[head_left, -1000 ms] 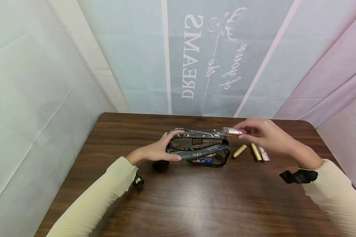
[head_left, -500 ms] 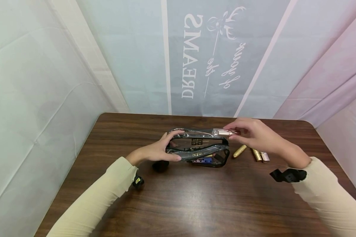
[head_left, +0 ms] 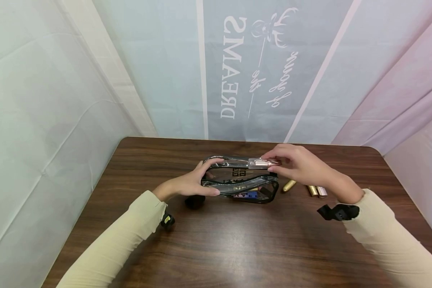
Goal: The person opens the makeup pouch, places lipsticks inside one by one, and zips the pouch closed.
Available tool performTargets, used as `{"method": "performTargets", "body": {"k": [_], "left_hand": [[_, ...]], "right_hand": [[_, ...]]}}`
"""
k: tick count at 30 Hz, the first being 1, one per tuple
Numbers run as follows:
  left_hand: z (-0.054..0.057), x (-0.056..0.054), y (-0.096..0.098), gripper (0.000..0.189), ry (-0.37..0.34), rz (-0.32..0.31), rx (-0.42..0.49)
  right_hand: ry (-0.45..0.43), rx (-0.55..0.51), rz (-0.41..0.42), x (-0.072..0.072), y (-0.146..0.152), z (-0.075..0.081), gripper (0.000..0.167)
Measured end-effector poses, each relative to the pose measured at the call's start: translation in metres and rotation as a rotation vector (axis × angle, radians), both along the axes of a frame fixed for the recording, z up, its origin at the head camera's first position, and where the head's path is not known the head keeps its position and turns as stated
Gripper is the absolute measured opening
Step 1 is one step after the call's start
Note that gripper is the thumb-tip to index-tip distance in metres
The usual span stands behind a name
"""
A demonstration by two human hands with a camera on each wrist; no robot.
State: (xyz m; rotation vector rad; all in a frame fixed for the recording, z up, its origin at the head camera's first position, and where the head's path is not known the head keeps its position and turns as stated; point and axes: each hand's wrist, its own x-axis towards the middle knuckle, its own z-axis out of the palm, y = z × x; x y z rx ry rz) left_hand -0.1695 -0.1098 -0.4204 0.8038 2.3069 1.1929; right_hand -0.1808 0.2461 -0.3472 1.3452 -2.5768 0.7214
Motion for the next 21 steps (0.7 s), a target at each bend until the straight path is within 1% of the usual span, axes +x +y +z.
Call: {"method": "performTargets", "body": {"k": [9, 17, 21], "left_hand": [[-0.001, -0.003, -0.001, 0.09, -0.005, 0.002, -0.004], [0.002, -0.006, -0.001, 0.091, -0.014, 0.006, 0.002], [0.002, -0.008, -0.001, 0.091, -0.019, 0.007, 0.003]], "right_hand": [[-0.056, 0.01, -0.001, -0.001, -0.019, 0.0, 0.03], [-0.06, 0.01, 0.037, -0.004, -0.034, -0.008, 0.028], [-0.069, 0.008, 0.04, -0.005, -0.04, -0.01, 0.029]]}}
